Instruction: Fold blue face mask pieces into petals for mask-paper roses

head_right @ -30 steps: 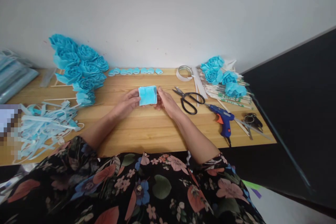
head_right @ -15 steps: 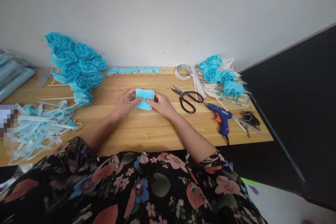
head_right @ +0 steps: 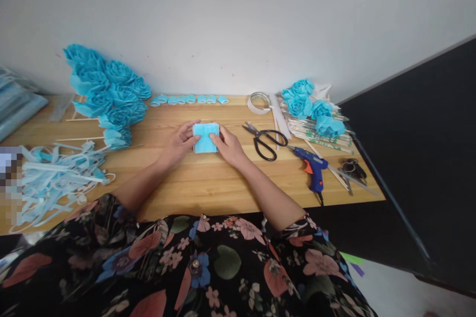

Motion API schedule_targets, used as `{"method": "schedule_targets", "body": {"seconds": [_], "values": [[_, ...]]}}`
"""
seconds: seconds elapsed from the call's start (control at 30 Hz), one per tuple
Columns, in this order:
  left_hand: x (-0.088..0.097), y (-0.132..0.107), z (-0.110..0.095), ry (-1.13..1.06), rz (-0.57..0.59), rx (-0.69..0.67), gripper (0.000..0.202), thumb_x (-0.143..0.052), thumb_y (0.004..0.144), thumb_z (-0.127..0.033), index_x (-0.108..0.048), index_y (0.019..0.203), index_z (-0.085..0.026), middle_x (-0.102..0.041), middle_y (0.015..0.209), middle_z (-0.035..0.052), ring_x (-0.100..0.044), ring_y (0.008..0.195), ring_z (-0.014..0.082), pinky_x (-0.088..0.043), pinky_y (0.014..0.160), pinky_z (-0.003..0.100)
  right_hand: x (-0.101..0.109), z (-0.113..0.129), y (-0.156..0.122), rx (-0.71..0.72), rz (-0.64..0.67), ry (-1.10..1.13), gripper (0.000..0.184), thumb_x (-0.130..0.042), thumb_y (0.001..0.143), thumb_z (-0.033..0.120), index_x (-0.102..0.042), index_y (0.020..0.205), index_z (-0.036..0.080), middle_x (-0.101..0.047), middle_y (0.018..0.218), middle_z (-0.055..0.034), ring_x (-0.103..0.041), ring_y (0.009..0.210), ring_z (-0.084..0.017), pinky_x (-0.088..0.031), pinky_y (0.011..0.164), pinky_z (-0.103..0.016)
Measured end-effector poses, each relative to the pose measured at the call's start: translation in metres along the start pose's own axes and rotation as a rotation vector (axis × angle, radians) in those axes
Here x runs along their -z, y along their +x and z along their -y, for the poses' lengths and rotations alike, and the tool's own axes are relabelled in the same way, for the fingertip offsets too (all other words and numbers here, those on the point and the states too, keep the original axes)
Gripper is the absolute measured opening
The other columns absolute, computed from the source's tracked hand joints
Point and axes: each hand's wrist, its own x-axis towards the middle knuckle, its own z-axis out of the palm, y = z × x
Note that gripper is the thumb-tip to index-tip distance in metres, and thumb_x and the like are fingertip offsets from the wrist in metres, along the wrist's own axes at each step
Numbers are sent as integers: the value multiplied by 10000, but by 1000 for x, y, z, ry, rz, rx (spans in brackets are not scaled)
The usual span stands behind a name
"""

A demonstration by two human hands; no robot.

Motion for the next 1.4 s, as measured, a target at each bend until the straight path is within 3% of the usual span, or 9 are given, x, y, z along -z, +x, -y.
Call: {"method": "schedule_targets", "body": {"seconds": [0.07,0.17,0.4,0.57,0.73,0.8,0.9,1.13,1.4], "values": [[-1,-1,2,11,24,-9,696,-786,829,-417,-520,1422,-168,-773,1081,91,-732,898,186,-593,788,299,-2,0,-2,35,-7,-83,573,-564,931,565,-597,1384,215,-689,1337,-118,-638,1242,-302,-497,1070,-471],[-4,-2,3,47,55,-43,674,-778,839,-389,-532,1423,-160,-768,1068,91,-727,890,181,-582,761,278,-4,-2,-3,47,17,-156,681,-573,929,572,-500,1514,231,-617,1475,-131,-599,1328,-344,-470,1117,-538],[0,-1,2,83,-8,-73,672,-823,807,-365,-583,1403,-173,-717,794,0,-633,643,110,-509,596,210,-6,-8,3,-51,24,92,918,-742,816,485,-365,1602,197,-753,1150,-95,-723,990,-265,-587,913,-445],[3,0,3,67,-24,-80,684,-832,803,-408,-592,1408,-196,-755,889,19,-678,719,128,-556,693,242,-6,-6,6,-25,15,285,595,-751,763,472,-664,1273,180,-743,1107,-68,-688,973,-218,-560,866,-345],[5,1,4,30,-16,-132,654,-764,865,-464,-555,1440,-234,-767,1167,85,-723,1033,219,-566,939,371,13,15,1,95,-173,-55,262,-638,851,453,-663,806,196,-642,753,4,-567,727,-161,-459,707,-286],[7,3,5,8,-33,-167,610,-716,896,-494,-559,1429,-243,-735,1278,106,-688,1169,251,-544,992,403,22,25,0,179,-242,-234,203,-619,861,392,-667,825,198,-673,802,-7,-588,772,-171,-451,754,-293],[10,6,6,8,-48,-216,586,-663,923,-526,-554,1423,-241,-720,1308,116,-665,1219,262,-521,1020,424,26,30,-1,207,-196,-390,198,-591,899,358,-705,933,200,-737,893,-34,-644,844,-196,-455,805,-304],[10,6,2,67,18,-173,694,-752,858,-507,-522,1451,-232,-717,1288,118,-672,1175,245,-521,986,379,9,5,1,115,-9,-419,388,-620,854,292,-682,1230,222,-783,1126,-61,-706,948,-255,-502,862,-358],[11,8,4,45,14,-166,702,-694,877,-576,-503,1470,-253,-702,1323,122,-653,1235,266,-513,1014,402,11,5,2,88,-103,-133,256,-637,820,394,-685,996,214,-739,920,-31,-653,830,-212,-509,781,-333]]}}
